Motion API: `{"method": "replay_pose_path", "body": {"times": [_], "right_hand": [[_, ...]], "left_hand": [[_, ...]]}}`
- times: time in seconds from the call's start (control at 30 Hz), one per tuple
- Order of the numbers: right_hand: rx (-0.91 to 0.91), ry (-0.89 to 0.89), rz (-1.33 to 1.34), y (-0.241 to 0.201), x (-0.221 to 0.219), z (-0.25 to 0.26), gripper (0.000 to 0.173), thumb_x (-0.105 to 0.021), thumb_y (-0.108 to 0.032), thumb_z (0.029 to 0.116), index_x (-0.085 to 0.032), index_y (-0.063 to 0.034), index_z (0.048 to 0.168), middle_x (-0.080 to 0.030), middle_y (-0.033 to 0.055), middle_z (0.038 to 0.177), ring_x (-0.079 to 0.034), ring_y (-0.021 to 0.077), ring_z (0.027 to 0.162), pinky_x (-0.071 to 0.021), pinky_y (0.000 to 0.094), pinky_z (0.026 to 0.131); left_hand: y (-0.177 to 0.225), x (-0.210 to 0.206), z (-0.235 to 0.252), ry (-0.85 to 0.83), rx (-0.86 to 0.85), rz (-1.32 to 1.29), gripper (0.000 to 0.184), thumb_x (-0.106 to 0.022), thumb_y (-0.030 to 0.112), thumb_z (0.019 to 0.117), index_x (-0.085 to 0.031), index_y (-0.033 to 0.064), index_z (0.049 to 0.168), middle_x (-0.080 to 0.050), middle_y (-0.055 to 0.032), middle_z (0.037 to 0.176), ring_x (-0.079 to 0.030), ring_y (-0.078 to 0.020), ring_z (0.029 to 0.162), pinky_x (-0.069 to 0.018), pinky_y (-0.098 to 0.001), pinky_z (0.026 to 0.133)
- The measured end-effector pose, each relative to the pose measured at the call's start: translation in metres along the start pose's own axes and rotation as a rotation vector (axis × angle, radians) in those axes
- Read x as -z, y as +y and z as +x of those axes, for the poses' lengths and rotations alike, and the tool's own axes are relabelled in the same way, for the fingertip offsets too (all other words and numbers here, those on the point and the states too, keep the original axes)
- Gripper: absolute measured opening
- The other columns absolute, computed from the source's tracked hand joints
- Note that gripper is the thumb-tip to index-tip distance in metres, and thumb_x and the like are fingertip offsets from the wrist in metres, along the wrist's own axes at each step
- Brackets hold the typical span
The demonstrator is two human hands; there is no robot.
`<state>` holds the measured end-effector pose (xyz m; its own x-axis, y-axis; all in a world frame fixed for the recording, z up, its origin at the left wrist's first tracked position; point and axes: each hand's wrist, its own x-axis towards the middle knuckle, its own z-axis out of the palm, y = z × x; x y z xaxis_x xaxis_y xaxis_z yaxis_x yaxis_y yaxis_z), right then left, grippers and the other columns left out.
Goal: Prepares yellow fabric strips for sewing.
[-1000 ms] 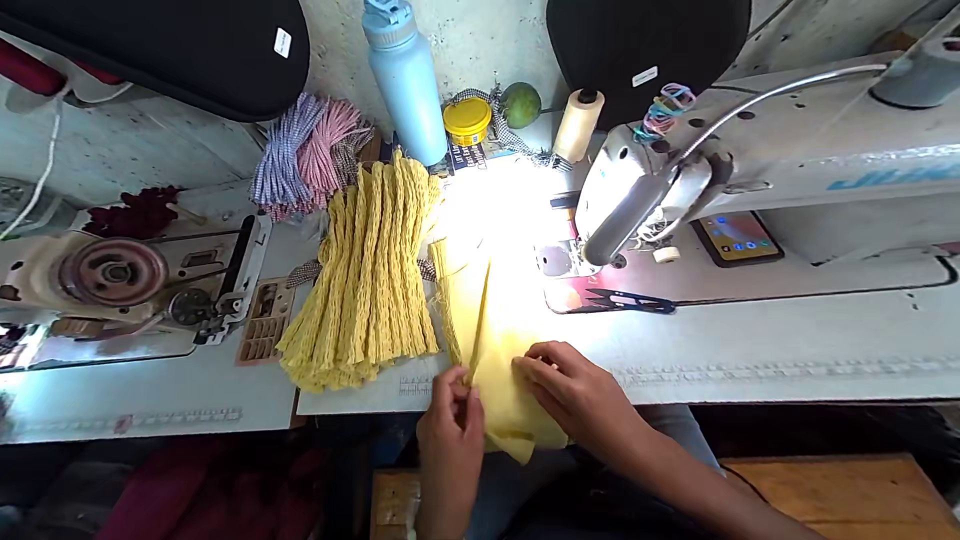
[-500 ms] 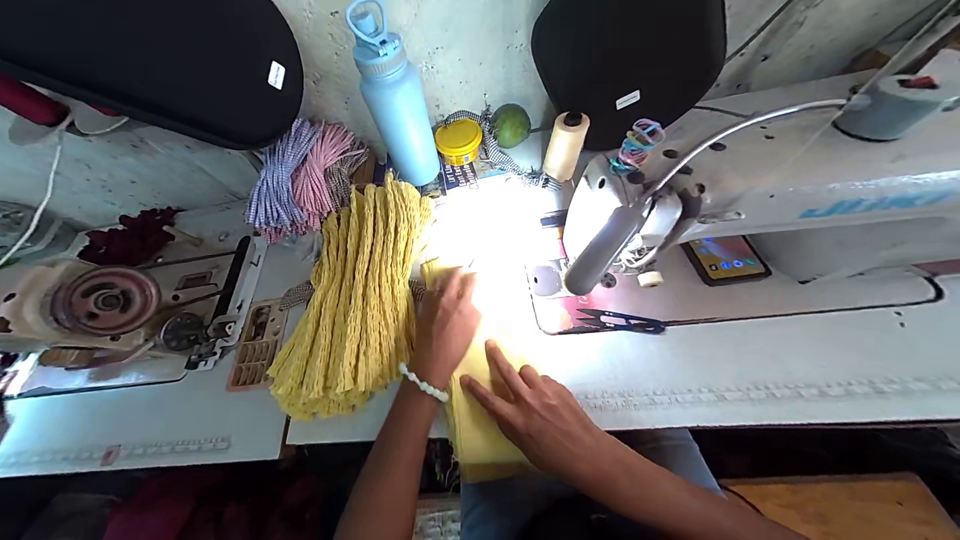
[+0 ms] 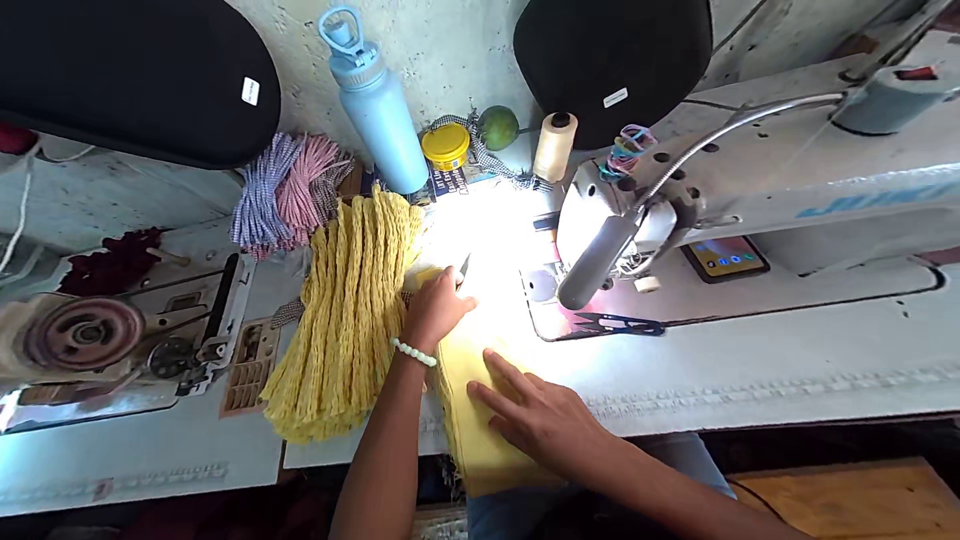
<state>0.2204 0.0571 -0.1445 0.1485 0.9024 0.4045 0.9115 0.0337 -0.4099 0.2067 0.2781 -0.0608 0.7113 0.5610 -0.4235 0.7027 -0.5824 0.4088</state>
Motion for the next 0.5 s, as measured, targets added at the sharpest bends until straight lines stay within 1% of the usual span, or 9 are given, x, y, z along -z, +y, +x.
{"method": "replay_pose_path", "body": {"times": [0.07, 0.1, 0.17, 0.2, 0.27, 0.33, 0.37, 0.43, 0.5], "right_hand": [[-0.069, 0.070, 0.149, 0.005, 0.003, -0.003, 0.035, -0.067, -0.024, 0.0948, -0.069, -0.0134, 0.128, -0.063, 0.0168, 0.138, -0.074, 0.0246, 0.080, -0.0589, 0.0352, 0.057], [-0.113, 0.133, 0.206, 0.008, 0.006, -0.004, 0.034, -0.068, -0.021, 0.0940, -0.069, -0.0093, 0.126, -0.065, 0.0173, 0.133, -0.075, 0.0247, 0.085, -0.0608, 0.0356, 0.061], [-0.208, 0.275, 0.253, 0.013, 0.012, -0.007, 0.036, -0.069, -0.022, 0.0944, -0.067, -0.0027, 0.125, -0.067, 0.0191, 0.123, -0.071, 0.0228, 0.089, -0.0602, 0.0322, 0.070], [-0.245, 0.336, 0.257, 0.015, 0.014, -0.008, 0.041, -0.070, -0.025, 0.0940, -0.066, -0.0001, 0.126, -0.066, 0.0198, 0.119, -0.068, 0.0221, 0.093, -0.0584, 0.0296, 0.075], [-0.268, 0.375, 0.328, 0.015, 0.021, -0.006, 0.057, -0.073, -0.034, 0.0919, -0.060, 0.0047, 0.132, -0.065, 0.0219, 0.123, -0.065, 0.0220, 0.108, -0.0561, 0.0285, 0.088], [-0.220, 0.297, 0.524, 0.007, 0.029, -0.006, 0.066, -0.075, -0.036, 0.0905, -0.056, 0.0057, 0.137, -0.066, 0.0210, 0.129, -0.065, 0.0207, 0.117, -0.0550, 0.0317, 0.097], [-0.174, 0.240, 0.631, 0.000, 0.032, -0.007, 0.062, -0.076, -0.035, 0.0900, -0.059, 0.0041, 0.135, -0.069, 0.0181, 0.124, -0.067, 0.0174, 0.113, -0.0560, 0.0306, 0.096], [-0.056, 0.105, 0.805, -0.014, 0.035, -0.009, 0.040, -0.076, -0.030, 0.0913, -0.066, 0.0024, 0.113, -0.071, 0.0132, 0.100, -0.069, 0.0122, 0.093, -0.0570, 0.0244, 0.082], [0.048, -0.084, 0.931, -0.024, 0.033, -0.013, 0.023, -0.073, -0.017, 0.0932, -0.068, 0.0045, 0.101, -0.070, 0.0155, 0.088, -0.069, 0.0159, 0.081, -0.0575, 0.0269, 0.074]], "left_hand": [[-0.008, 0.001, -0.003, 0.014, -0.130, -0.183, 0.022, -0.069, 0.016, 0.0951, -0.065, -0.0031, 0.105, -0.064, -0.0190, 0.094, -0.062, -0.0299, 0.089, -0.0493, -0.0507, 0.082], [-0.014, 0.002, -0.007, 0.016, -0.202, -0.323, 0.018, -0.067, 0.012, 0.0944, -0.065, -0.0026, 0.105, -0.065, -0.0163, 0.096, -0.062, -0.0247, 0.091, -0.0506, -0.0463, 0.083], [-0.022, 0.007, -0.027, -0.015, -0.286, -0.629, 0.036, -0.060, 0.010, 0.0945, -0.061, -0.0026, 0.128, -0.068, -0.0121, 0.111, -0.065, -0.0149, 0.100, -0.0542, -0.0368, 0.091], [-0.026, 0.008, -0.040, -0.006, -0.316, -0.764, 0.043, -0.059, 0.012, 0.0941, -0.056, -0.0014, 0.135, -0.069, -0.0087, 0.114, -0.067, -0.0108, 0.101, -0.0560, -0.0325, 0.092], [-0.033, 0.009, -0.070, 0.087, -0.371, -0.965, 0.051, -0.064, 0.017, 0.0901, -0.052, 0.0030, 0.138, -0.072, -0.0013, 0.111, -0.070, -0.0070, 0.098, -0.0598, -0.0289, 0.088], [-0.040, 0.011, -0.100, 0.215, -0.429, -1.076, 0.054, -0.069, 0.017, 0.0872, -0.051, 0.0072, 0.137, -0.074, 0.0037, 0.108, -0.072, -0.0061, 0.095, -0.0618, -0.0272, 0.084], [-0.044, 0.012, -0.114, 0.261, -0.466, -1.111, 0.050, -0.071, 0.016, 0.0882, -0.051, 0.0104, 0.134, -0.075, 0.0055, 0.108, -0.073, -0.0062, 0.095, -0.0624, -0.0267, 0.083], [-0.052, 0.017, -0.139, 0.343, -0.548, -1.138, 0.049, -0.072, 0.014, 0.0893, -0.052, 0.0147, 0.133, -0.074, 0.0072, 0.113, -0.073, -0.0064, 0.099, -0.0620, -0.0256, 0.085], [-0.063, 0.026, -0.154, 0.404, -0.637, -1.150, 0.050, -0.075, 0.014, 0.0889, -0.055, 0.0165, 0.135, -0.074, 0.0052, 0.118, -0.072, -0.0074, 0.102, -0.0614, -0.0256, 0.087]]}}
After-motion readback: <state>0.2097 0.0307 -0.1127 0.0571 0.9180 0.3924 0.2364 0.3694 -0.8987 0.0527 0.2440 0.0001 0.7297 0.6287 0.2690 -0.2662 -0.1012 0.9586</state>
